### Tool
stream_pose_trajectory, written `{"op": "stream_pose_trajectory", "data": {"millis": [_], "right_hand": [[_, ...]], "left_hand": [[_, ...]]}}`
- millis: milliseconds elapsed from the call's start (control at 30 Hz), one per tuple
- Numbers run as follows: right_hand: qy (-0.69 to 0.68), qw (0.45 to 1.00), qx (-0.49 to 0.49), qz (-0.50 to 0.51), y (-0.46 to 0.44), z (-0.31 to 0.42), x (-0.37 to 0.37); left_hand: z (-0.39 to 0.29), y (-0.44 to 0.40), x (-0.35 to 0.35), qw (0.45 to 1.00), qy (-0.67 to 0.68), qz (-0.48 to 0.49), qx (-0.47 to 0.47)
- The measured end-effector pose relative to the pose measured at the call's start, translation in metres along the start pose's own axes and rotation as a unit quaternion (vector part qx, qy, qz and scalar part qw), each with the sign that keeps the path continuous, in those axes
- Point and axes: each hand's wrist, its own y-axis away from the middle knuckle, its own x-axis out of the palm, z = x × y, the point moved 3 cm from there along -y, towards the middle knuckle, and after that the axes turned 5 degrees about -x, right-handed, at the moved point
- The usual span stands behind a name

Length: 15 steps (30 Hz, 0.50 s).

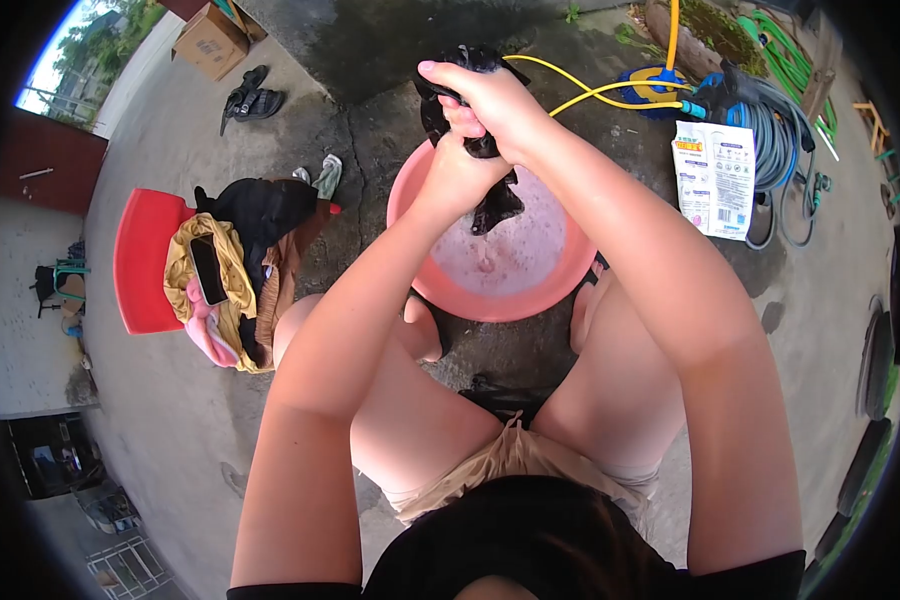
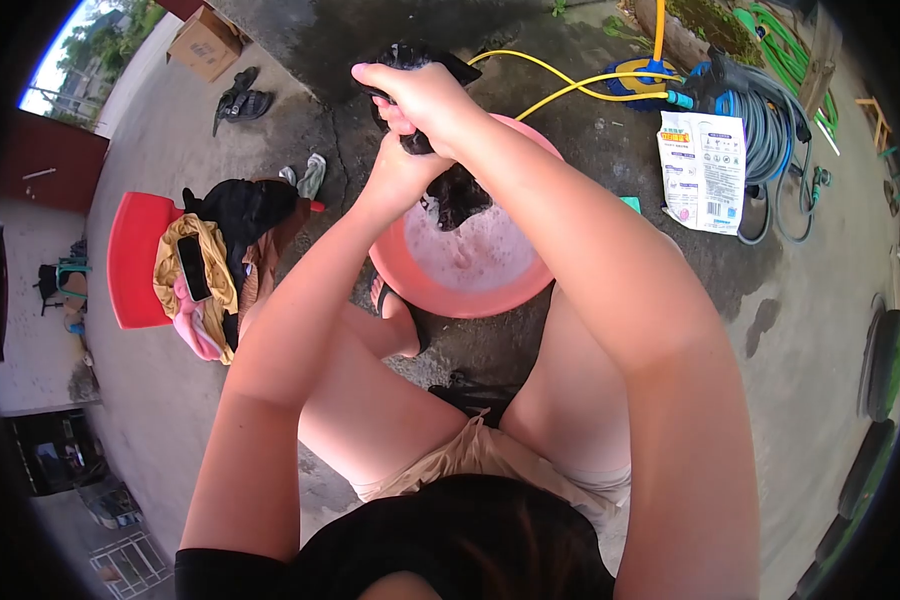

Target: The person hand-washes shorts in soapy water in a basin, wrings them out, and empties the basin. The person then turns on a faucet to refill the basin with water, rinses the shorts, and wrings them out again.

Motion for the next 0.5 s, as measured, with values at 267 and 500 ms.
{"op": "stream_pose_trajectory", "data": {"millis": [267, 500], "right_hand": [[0.031, 0.999, 0.029, -0.002, -0.002, -0.003, -0.007], [0.112, 0.993, -0.012, 0.045, -0.009, 0.008, -0.016]], "left_hand": [[-0.018, 0.013, -0.002, 0.997, -0.02, 0.028, -0.065], [-0.01, 0.006, -0.015, 0.965, 0.136, 0.174, -0.138]]}}
